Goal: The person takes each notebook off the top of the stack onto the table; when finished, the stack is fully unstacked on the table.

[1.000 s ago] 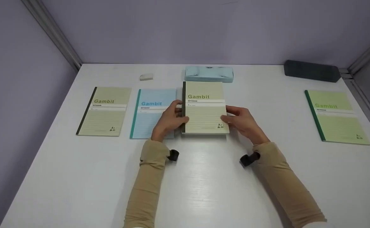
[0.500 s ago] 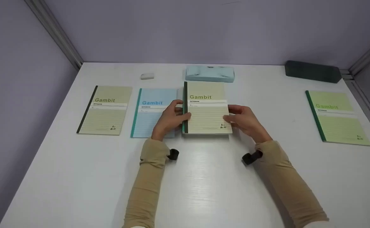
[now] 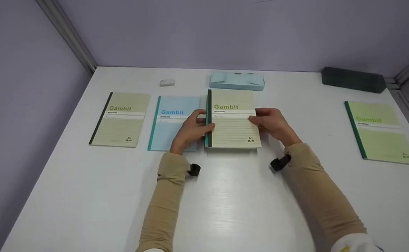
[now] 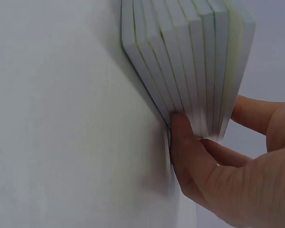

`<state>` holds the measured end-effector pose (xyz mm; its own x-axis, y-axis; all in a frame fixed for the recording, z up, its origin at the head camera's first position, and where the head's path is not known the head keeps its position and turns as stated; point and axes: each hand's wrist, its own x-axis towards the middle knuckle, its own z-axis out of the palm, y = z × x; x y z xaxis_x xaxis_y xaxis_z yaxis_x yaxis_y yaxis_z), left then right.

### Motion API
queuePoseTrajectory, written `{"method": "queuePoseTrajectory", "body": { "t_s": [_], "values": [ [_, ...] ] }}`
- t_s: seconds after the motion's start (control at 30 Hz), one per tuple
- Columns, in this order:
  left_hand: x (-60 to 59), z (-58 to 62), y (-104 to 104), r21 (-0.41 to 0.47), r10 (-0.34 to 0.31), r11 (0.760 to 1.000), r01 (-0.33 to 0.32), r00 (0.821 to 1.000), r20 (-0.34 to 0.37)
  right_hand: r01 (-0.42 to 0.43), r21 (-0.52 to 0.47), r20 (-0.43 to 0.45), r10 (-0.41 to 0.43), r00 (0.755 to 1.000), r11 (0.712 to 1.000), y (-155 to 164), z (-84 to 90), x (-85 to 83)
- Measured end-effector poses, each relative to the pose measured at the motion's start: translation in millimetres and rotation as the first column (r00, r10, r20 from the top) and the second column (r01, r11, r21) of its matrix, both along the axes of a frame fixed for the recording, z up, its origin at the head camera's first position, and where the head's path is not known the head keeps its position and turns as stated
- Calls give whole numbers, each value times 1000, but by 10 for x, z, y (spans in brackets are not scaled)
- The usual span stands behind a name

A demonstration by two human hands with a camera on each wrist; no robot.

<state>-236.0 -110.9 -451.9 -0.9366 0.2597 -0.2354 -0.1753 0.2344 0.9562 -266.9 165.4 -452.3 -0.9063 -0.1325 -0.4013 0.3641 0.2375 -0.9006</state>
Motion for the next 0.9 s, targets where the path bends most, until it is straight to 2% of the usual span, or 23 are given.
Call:
{"method": "queuePoseTrajectory", "body": {
  "t_s": [0.17, 0.4, 0.5, 0.7, 0.9],
  "values": [
    [1, 12, 2, -8, 3, 1000, -3, 1000, -5, 4, 7, -16, -4, 1000, 1000, 27, 43, -19],
    [0, 4, 10, -39, 5, 999, -6, 1000, -12, 78, -18, -37, -78, 996, 997, 67, 114, -9],
    [1, 4, 14, -48, 12, 999, -12, 1000, -5, 83, -19, -49, -84, 995, 996, 110, 144, -1],
    [10, 2, 0, -49, 22, 999, -22, 1000, -1, 40, -92, -66, -46, 997, 995, 233, 211, 20],
    [4, 0, 4, -38, 23, 999, -23, 1000, -2, 14, -193, -84, -30, 996, 981, 353, 325, 77]
  ]
}}
